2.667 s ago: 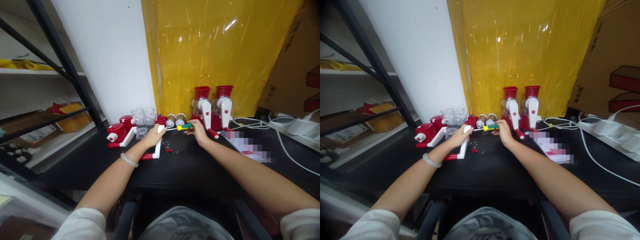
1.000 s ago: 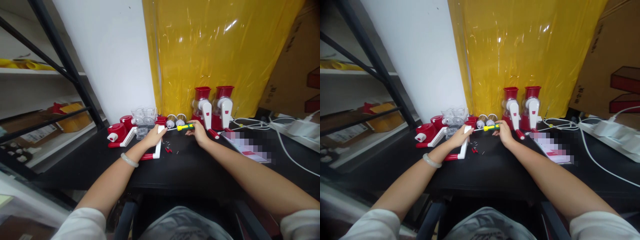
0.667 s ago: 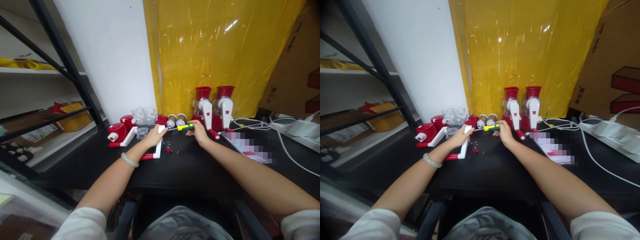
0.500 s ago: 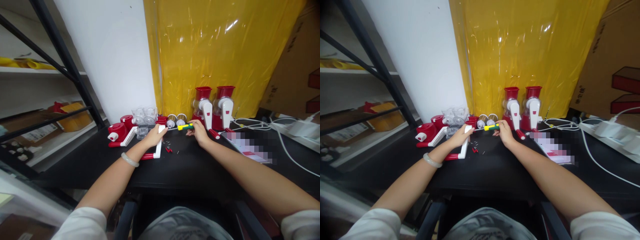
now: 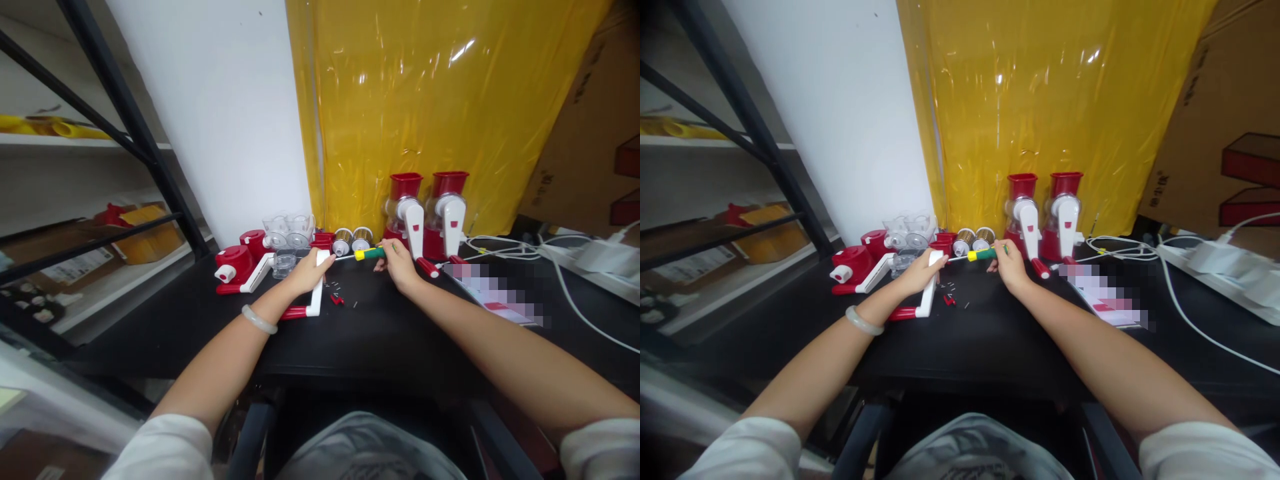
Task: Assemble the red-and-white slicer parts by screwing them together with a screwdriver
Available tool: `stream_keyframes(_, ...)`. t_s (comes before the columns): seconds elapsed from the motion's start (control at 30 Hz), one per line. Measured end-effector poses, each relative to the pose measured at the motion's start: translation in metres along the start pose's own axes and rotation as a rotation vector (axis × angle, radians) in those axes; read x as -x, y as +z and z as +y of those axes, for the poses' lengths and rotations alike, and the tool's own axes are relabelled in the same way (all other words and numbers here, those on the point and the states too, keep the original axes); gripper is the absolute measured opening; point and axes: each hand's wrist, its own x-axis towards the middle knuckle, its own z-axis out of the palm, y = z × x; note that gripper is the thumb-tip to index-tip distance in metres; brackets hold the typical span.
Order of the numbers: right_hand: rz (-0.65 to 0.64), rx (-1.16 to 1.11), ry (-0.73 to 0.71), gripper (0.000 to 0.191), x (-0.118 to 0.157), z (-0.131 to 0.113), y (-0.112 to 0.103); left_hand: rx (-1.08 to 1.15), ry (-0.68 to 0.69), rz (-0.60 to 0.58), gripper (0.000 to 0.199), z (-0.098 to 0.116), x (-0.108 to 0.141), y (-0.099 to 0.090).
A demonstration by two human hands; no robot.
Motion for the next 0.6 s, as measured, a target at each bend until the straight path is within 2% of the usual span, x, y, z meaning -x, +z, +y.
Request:
stream_keyframes(0.13, 0.01, 0.034, 0.007, 0.035, 0.0005, -0.0016, 0.0008, 0.007, 0.005, -0.006, 0.046, -0.0001, -0.0002, 0.0002)
stream_keyframes(0.33, -0.012, -0.061, 0.076, 0.023, -0.0005, -0.002, 0.0001, 0.015, -0.011, -0.017, 0.046, 0.0002, -0.0002, 0.0002)
stream_keyframes(0.6, -0.004, -0.056, 0.1, 0.017, -0.0004, -0.006, 0.0001, 0.012, -0.003, -0.002, 0.046, -0.0008, -0.0011, 0.0007)
